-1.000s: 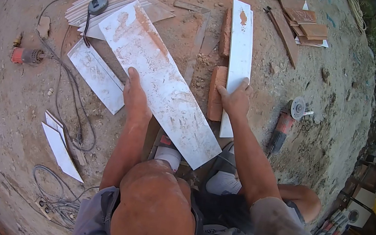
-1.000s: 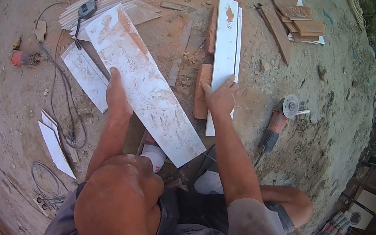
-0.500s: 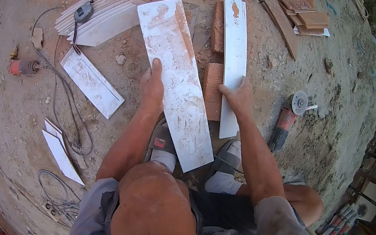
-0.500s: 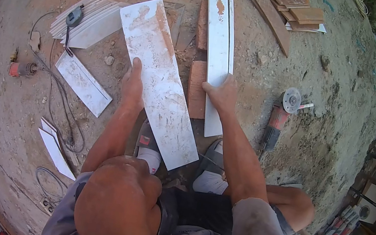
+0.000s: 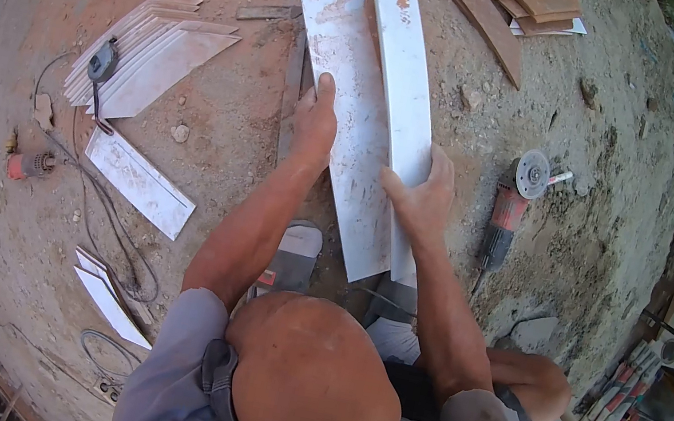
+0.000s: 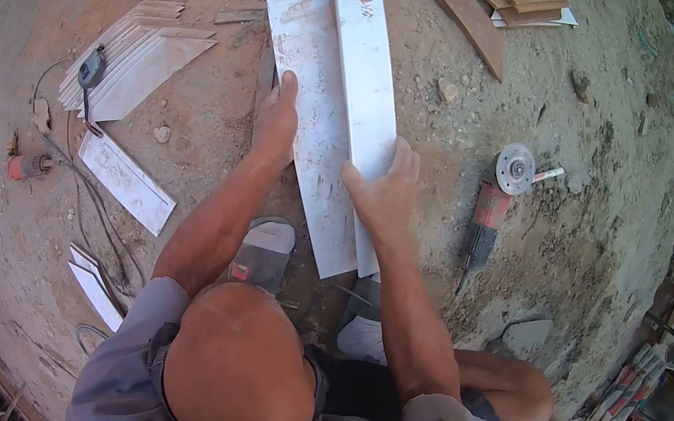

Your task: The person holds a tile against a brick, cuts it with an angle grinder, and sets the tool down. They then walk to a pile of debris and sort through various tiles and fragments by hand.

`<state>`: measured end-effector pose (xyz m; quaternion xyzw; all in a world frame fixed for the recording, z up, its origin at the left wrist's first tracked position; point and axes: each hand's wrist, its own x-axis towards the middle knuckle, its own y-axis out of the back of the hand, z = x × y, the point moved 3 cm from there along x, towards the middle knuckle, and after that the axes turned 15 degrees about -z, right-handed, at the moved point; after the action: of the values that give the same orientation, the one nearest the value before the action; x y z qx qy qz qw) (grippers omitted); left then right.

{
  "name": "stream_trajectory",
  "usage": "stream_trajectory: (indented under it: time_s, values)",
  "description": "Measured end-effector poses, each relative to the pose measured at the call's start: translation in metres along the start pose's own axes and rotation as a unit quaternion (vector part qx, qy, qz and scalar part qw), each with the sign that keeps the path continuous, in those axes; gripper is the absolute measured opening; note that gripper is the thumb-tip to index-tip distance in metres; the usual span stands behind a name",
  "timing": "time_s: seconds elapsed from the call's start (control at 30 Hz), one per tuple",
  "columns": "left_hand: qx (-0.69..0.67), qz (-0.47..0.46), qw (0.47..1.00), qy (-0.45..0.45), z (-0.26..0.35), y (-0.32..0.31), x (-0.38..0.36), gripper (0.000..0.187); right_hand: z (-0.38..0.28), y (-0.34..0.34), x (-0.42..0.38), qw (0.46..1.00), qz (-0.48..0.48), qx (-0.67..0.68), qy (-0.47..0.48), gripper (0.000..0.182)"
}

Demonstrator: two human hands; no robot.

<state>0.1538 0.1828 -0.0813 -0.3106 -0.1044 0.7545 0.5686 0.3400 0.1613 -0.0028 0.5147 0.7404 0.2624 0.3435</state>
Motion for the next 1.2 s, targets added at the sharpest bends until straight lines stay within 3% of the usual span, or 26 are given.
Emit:
stream_trajectory:
  time_s: [0.37, 0.43, 0.47, 0.53, 0.57, 0.63, 0.77, 0.83, 0.97, 1.1, 1.17, 1.2]
  values:
    - [0.102, 0.012, 0.994, -0.041, -0.006, 0.003, 0.021, 0.072, -0.017, -0.038, -0.014, 1.0, -0.012, -0.013, 0.005, 0.08]
    - [0.223, 0.006, 0.975, -0.006, -0.002, 0.009, 0.022, 0.07, -0.017, -0.042, -0.017, 0.999, -0.015, -0.027, 0.016, 0.081]
    - [0.219, 0.01, 0.976, -0.008, -0.001, 0.011, 0.021, 0.07, -0.017, -0.045, -0.017, 0.999, -0.018, -0.031, 0.02, 0.081]
    - [0.301, 0.091, 0.944, 0.097, 0.007, 0.014, 0.013, 0.063, -0.018, -0.05, -0.021, 0.999, -0.006, -0.05, 0.018, 0.082]
    - [0.299, 0.092, 0.945, 0.094, 0.013, 0.015, 0.009, 0.063, -0.019, -0.052, -0.021, 0.998, -0.006, -0.051, 0.021, 0.082]
    - [0.27, 0.095, 0.957, 0.051, 0.016, 0.02, 0.001, 0.052, -0.02, -0.058, -0.024, 0.999, -0.012, -0.049, -0.001, 0.082]
    - [0.27, 0.08, 0.959, -0.01, 0.018, 0.026, -0.006, 0.045, -0.021, -0.065, -0.027, 0.998, 0.001, -0.058, -0.006, 0.082]
    - [0.343, 0.075, 0.933, -0.072, 0.03, 0.021, -0.011, 0.045, -0.025, -0.066, -0.029, 0.995, 0.015, -0.095, 0.006, 0.082]
    - [0.308, 0.002, 0.951, 0.012, 0.044, 0.021, -0.018, 0.049, -0.03, -0.075, -0.031, 0.993, -0.008, -0.113, -0.01, 0.083]
    - [0.349, 0.054, 0.934, -0.06, 0.033, 0.041, 0.006, 0.046, -0.029, -0.081, -0.03, 0.986, -0.011, -0.161, -0.03, 0.082]
    - [0.385, 0.036, 0.921, -0.039, 0.053, 0.045, 0.021, 0.055, -0.03, -0.084, -0.032, 0.981, -0.004, -0.194, -0.027, 0.081]
    - [0.418, 0.058, 0.902, -0.087, 0.055, 0.05, 0.035, 0.053, -0.031, -0.084, -0.032, 0.977, -0.004, -0.212, -0.034, 0.081]
